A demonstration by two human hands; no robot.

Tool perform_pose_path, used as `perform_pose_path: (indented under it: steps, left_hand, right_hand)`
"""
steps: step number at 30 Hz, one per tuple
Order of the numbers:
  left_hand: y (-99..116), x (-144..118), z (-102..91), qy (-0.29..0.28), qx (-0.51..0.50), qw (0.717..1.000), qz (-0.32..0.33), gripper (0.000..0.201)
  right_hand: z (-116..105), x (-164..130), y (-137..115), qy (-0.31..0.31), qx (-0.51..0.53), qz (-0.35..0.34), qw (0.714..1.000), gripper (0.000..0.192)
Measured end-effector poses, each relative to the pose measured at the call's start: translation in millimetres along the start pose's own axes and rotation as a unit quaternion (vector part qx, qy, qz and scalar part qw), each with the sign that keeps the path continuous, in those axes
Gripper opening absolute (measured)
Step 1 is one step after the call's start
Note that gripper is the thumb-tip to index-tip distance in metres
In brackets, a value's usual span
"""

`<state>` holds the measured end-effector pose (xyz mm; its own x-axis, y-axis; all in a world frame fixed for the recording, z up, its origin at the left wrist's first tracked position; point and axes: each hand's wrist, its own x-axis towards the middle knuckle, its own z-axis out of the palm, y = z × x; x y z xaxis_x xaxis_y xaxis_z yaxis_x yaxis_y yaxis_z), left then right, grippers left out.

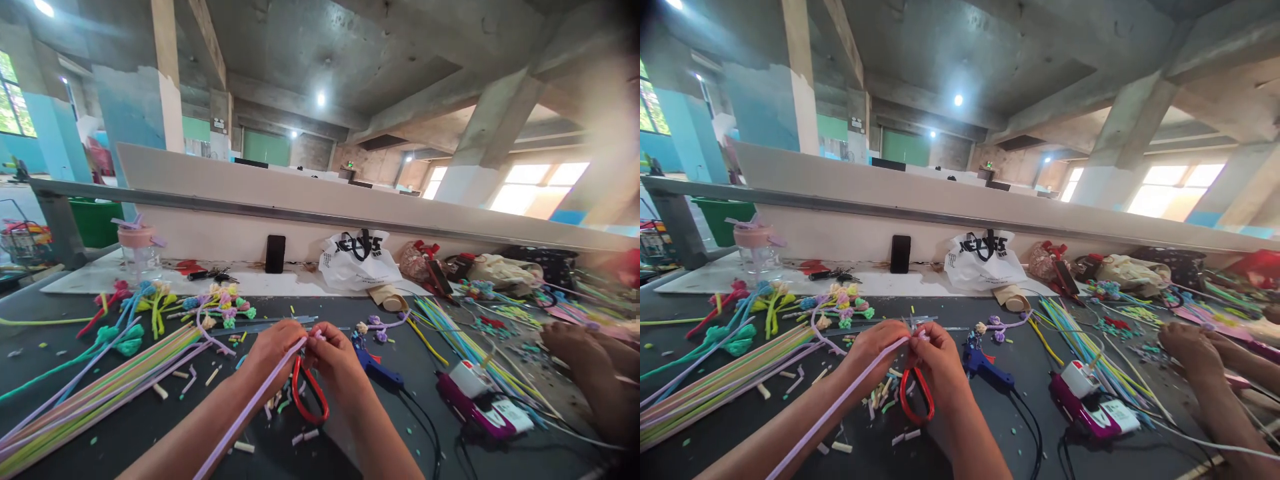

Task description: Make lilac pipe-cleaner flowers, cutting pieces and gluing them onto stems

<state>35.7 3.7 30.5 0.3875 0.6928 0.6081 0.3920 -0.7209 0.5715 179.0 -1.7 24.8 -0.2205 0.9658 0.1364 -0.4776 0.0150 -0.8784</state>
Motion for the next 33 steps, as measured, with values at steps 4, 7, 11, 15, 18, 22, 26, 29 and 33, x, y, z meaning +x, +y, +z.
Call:
perform_pose_path:
  steps: [4, 7, 11, 15, 18, 22, 26, 29, 33]
  left_hand:
    - [4, 3, -0.3, 0.031, -0.046, 0.996, -0.066, 0.023]
    - [5, 6, 0.7, 0.041, -0.109, 0.981, -0.153, 0.015]
    - [1, 8, 2.4, 0.025, -0.229, 0.934, -0.273, 0.011]
    - [-8, 6, 2.4, -0.030, -0.311, 0.886, -0.344, 0.009]
    - [-16, 3, 2.0, -0.054, -0.353, 0.855, -0.376, 0.006]
    - [-24, 0, -0.2, -0.122, -0.391, 0.827, -0.384, 0.012]
    - [-23, 2, -2.4, -0.140, -0.405, 0.824, -0.370, 0.013]
    - [-15, 4, -2.3, -0.070, -0.304, 0.889, -0.336, 0.015]
    - [-7, 3, -1.1, 0.033, -0.100, 0.969, -0.221, 0.015]
  right_hand:
    - [-2, 1, 1, 0.018, -0.043, -0.003, 0.999, 0.014]
    - [-5, 2, 5, 0.045, -0.151, -0.032, 0.987, 0.009]
    - [-8, 3, 13, 0.062, -0.339, -0.157, 0.925, 0.012]
    - [-12, 4, 15, -0.021, -0.485, -0.266, 0.833, 0.017]
    - [-13, 4, 12, -0.098, -0.540, -0.291, 0.784, 0.020]
    - [-13, 3, 10, -0.162, -0.565, -0.300, 0.751, 0.023]
    - [-13, 3, 11, -0.129, -0.501, -0.295, 0.803, 0.018]
    - [-11, 4, 13, -0.050, -0.391, -0.237, 0.888, 0.016]
    - [-4, 3, 16, -0.033, -0.109, -0.077, 0.990, 0.022]
